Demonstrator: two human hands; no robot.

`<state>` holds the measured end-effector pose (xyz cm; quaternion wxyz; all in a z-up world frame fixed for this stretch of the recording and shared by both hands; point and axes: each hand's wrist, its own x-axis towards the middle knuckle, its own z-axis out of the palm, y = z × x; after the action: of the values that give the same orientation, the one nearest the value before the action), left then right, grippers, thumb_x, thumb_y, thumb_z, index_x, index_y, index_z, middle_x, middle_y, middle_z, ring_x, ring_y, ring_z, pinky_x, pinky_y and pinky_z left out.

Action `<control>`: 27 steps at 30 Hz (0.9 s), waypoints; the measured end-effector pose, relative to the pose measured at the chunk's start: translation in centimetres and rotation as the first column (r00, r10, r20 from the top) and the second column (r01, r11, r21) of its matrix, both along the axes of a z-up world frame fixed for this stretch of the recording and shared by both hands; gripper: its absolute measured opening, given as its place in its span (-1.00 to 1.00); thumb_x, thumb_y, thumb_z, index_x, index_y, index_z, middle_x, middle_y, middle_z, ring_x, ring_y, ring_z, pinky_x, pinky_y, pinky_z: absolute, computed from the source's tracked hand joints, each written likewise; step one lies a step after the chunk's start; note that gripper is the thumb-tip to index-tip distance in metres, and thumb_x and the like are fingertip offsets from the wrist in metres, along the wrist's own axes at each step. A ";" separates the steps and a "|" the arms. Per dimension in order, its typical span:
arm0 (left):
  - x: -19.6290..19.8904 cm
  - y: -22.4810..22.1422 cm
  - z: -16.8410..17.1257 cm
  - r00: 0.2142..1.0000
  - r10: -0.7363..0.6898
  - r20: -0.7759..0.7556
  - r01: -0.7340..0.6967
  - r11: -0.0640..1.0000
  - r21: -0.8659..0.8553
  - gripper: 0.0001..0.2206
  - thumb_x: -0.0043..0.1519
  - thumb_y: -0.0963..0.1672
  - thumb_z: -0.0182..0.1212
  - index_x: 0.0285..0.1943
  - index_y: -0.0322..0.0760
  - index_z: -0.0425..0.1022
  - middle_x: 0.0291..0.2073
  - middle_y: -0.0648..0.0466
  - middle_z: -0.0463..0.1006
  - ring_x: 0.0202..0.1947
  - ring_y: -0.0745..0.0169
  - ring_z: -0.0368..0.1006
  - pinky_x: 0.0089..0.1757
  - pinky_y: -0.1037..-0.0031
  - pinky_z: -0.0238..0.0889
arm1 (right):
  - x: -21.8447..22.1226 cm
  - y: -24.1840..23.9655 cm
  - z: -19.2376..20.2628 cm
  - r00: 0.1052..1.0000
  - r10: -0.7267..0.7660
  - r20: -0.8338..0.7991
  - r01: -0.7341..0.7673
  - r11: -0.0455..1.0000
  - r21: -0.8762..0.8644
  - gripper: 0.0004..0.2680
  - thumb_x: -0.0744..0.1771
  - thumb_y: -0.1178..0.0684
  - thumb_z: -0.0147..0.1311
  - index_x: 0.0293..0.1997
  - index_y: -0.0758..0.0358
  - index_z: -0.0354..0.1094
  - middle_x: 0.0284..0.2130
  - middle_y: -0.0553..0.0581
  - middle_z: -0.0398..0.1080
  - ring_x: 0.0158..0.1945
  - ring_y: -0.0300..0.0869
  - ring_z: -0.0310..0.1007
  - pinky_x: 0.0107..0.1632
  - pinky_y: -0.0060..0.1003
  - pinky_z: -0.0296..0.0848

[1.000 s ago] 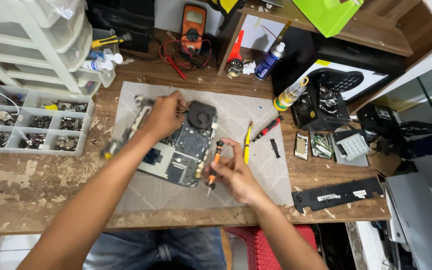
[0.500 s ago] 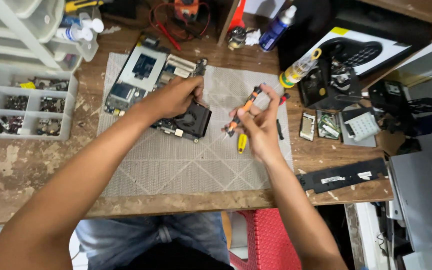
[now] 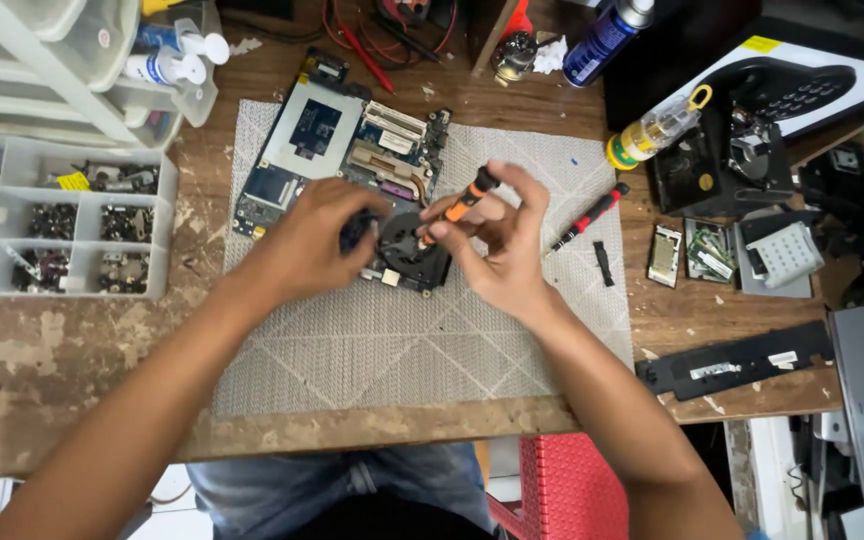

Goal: Removing a cooling fan from a laptop motherboard using a screwdriver

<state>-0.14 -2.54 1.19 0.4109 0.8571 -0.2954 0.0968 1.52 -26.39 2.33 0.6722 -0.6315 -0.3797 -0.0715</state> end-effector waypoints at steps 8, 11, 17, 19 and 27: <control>-0.1 1.5 -0.7 0.991 -0.089 -0.098 0.094 0.994 0.052 -0.55 -0.01 -0.11 0.33 0.11 -0.26 0.52 -0.09 -0.09 0.61 0.06 -0.17 0.44 0.17 -0.08 0.08 | 0.9 1.4 -1.7 0.998 0.008 0.068 -0.006 1.000 -0.031 -0.48 0.30 0.44 0.11 0.28 0.35 -0.24 -0.27 0.44 0.51 -0.34 0.11 0.58 -0.40 -0.15 0.63; -0.1 1.4 -1.2 0.992 -0.084 -0.095 0.090 0.994 0.066 -0.58 0.00 -0.12 0.37 0.08 -0.25 0.56 -0.11 -0.08 0.63 0.04 -0.17 0.45 0.18 -0.07 0.08 | 1.3 0.6 -1.3 0.999 0.004 0.036 -0.004 1.000 -0.006 -0.47 0.31 0.45 0.07 0.31 0.28 -0.26 -0.22 0.47 0.49 -0.27 0.17 0.59 -0.27 -0.04 0.66; 0.0 1.4 -1.4 0.989 -0.063 -0.130 0.069 0.997 0.042 -0.64 0.02 -0.11 0.42 0.02 -0.20 0.61 -0.19 0.00 0.66 0.00 -0.07 0.48 0.17 -0.03 0.09 | 2.3 -1.2 -0.9 0.997 0.002 -0.082 0.007 0.995 0.102 -0.50 0.37 0.43 -0.04 0.36 0.12 -0.30 -0.19 0.49 0.46 -0.15 0.19 0.57 -0.11 0.00 0.67; 0.0 1.2 -1.2 0.985 -0.062 -0.160 0.071 0.996 0.052 -0.65 0.03 -0.11 0.44 0.02 -0.21 0.62 -0.20 -0.03 0.67 0.00 -0.09 0.47 0.18 -0.07 0.08 | 2.5 -1.5 -1.8 0.994 0.005 -0.106 0.008 0.992 0.127 -0.50 0.38 0.43 -0.06 0.37 0.09 -0.30 -0.18 0.49 0.45 -0.15 0.17 0.57 -0.10 -0.01 0.67; 0.0 1.1 -3.6 0.996 0.001 -0.094 0.000 1.000 0.008 -0.83 0.16 -0.21 0.34 -0.09 -0.15 0.65 -0.24 0.11 0.67 -0.02 0.07 0.50 0.17 0.05 0.11 | 1.1 -0.2 -2.5 0.991 -0.036 -0.128 0.049 0.994 0.100 -0.47 0.34 0.45 -0.01 0.36 0.17 -0.30 -0.20 0.52 0.42 -0.18 0.20 0.57 -0.12 -0.02 0.66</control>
<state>-0.13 -1.43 -2.45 0.4208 0.8623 -0.2761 0.0553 2.61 -26.64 -0.17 0.7248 -0.6072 -0.3189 -0.0654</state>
